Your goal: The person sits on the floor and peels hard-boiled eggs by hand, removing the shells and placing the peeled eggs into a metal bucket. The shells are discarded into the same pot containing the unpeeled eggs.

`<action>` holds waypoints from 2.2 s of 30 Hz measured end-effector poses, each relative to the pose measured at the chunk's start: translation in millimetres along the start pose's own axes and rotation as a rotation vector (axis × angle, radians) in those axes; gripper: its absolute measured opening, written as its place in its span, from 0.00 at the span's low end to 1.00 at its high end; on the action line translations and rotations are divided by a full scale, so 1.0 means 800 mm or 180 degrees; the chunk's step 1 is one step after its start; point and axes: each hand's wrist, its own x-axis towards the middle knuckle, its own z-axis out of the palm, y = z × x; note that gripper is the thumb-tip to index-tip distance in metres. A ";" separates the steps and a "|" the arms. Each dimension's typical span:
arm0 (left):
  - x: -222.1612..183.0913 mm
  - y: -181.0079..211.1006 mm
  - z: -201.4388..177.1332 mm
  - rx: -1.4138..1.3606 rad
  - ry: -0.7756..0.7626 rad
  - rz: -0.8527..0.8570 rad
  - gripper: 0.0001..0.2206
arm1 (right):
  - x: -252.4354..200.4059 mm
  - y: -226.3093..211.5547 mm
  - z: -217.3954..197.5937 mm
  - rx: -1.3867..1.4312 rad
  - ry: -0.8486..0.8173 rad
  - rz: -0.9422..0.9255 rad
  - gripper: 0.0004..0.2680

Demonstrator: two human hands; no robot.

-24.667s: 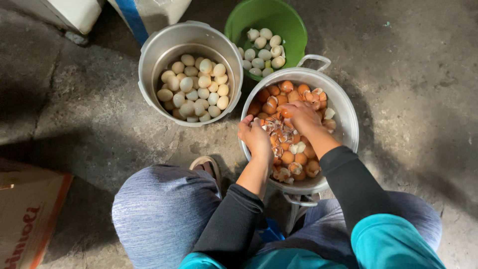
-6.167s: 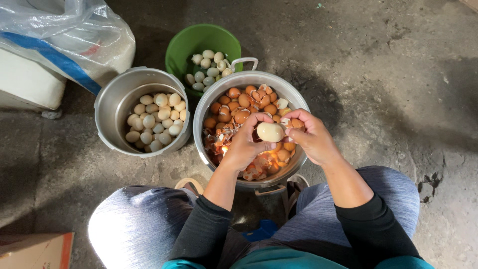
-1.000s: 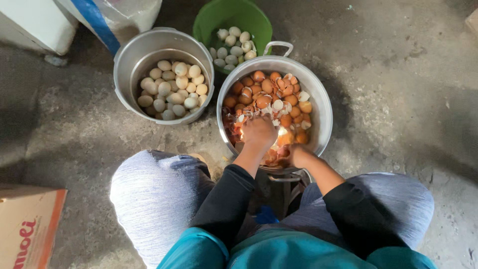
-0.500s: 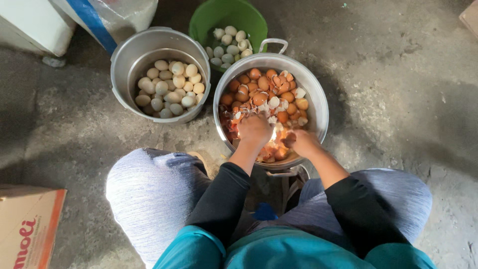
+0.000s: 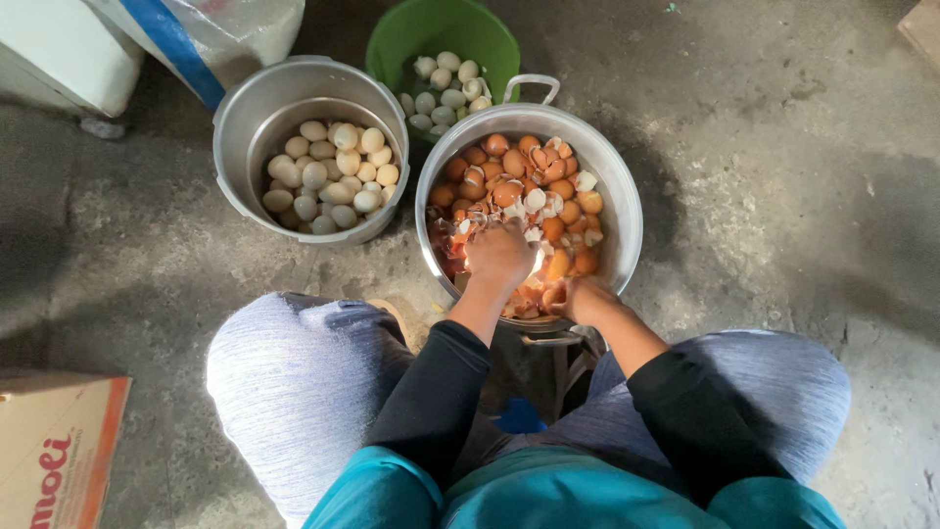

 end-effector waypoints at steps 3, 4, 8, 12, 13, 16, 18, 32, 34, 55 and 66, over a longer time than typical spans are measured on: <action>0.015 -0.010 0.019 -0.0237 0.0043 0.0083 0.23 | 0.004 -0.001 -0.014 0.0284 0.0376 0.0198 0.20; 0.020 -0.013 0.027 -0.0355 0.0064 0.0121 0.23 | 0.003 0.000 -0.024 0.0676 0.0619 0.0143 0.19; 0.035 -0.013 0.048 -0.1693 -0.0182 0.0587 0.20 | -0.033 -0.011 -0.076 0.2597 0.1009 -0.0513 0.18; 0.032 -0.003 0.041 -0.3863 -0.1136 0.0487 0.19 | -0.102 -0.032 -0.123 0.1937 0.1714 -0.0590 0.20; 0.027 -0.001 0.036 -0.4131 -0.1263 0.0594 0.18 | -0.115 -0.037 -0.131 0.2035 0.1774 -0.0745 0.20; 0.011 0.008 0.019 -0.4328 -0.1216 0.0824 0.17 | -0.139 -0.046 -0.147 0.2024 0.1813 -0.0881 0.21; -0.002 0.015 0.005 -0.4192 -0.1007 0.1090 0.19 | -0.142 -0.047 -0.154 0.1938 0.1849 -0.0848 0.21; -0.037 0.056 -0.030 -0.1719 0.0524 0.1421 0.35 | -0.126 -0.037 -0.169 0.1567 0.1828 -0.0450 0.18; -0.030 0.052 -0.027 -0.1869 0.0354 0.1418 0.35 | -0.118 -0.028 -0.166 0.1609 0.1800 -0.0242 0.16; -0.042 0.055 -0.033 -0.2054 0.0953 0.1527 0.37 | -0.084 -0.017 -0.151 0.4120 0.0570 -0.1366 0.20; -0.036 0.037 -0.030 -0.2464 0.0556 0.1667 0.35 | -0.082 -0.010 -0.143 0.4148 0.0465 -0.1190 0.19</action>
